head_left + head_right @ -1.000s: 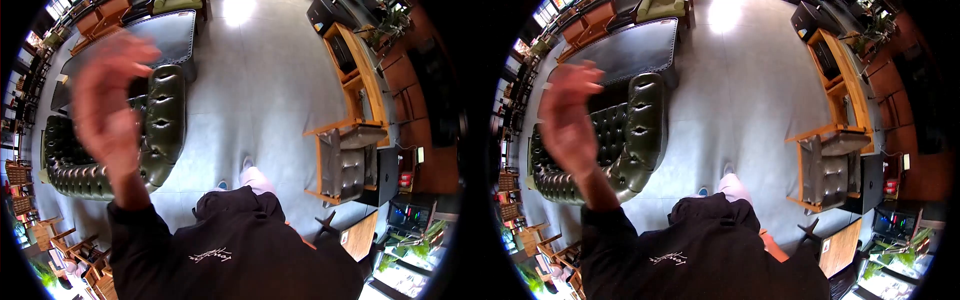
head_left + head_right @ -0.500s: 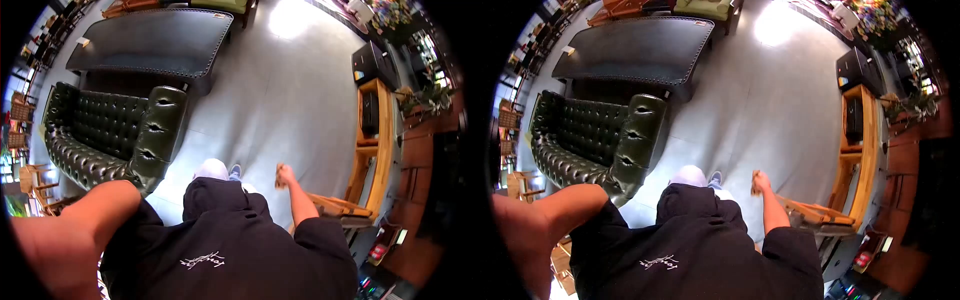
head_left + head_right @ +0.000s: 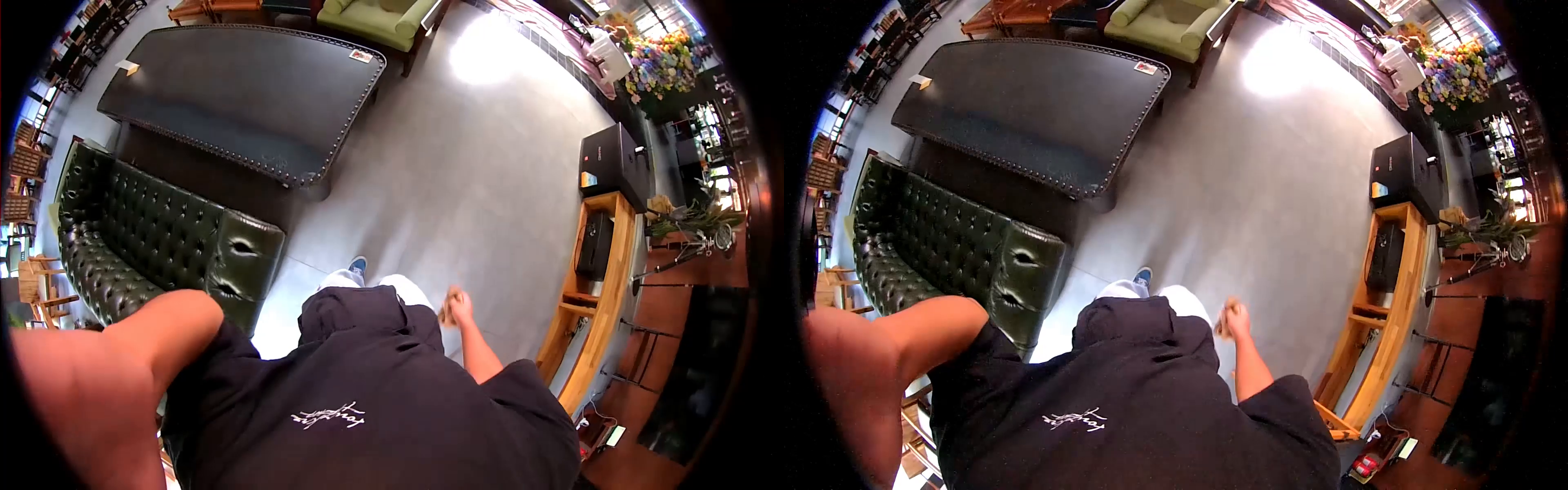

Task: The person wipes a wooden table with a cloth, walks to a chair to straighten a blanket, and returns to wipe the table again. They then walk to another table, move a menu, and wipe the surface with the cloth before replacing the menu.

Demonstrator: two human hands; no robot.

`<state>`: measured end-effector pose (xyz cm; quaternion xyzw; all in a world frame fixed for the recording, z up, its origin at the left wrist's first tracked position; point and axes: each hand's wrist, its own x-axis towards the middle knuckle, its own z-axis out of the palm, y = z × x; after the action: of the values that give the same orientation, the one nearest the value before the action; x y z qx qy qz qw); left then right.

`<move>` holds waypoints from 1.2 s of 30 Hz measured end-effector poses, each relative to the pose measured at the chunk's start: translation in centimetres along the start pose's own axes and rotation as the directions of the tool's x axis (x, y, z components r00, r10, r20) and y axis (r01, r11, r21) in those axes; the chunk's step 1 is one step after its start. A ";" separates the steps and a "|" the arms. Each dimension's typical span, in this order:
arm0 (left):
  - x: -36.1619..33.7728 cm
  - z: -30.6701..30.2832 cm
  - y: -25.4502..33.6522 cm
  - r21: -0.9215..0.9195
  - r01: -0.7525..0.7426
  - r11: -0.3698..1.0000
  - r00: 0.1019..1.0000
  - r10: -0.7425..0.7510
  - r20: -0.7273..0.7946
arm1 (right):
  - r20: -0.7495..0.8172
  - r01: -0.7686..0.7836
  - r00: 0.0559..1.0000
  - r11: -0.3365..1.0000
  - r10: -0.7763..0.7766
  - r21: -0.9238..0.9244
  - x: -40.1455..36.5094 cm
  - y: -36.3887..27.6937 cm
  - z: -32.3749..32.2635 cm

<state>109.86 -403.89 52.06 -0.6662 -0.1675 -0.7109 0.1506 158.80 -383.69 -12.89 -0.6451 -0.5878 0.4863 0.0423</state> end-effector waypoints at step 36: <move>2.8 20.9 -88.2 -0.417 0.436 0.798 0.889 -0.454 0.061 | -0.129 -0.201 0.972 0.979 0.196 -0.025 68.6 -42.4 -15.8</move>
<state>89.85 -315.47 52.73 -0.6096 -0.1594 -0.7592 -0.1635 127.87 -307.70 -17.72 -0.7306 -0.5258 0.4353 0.0180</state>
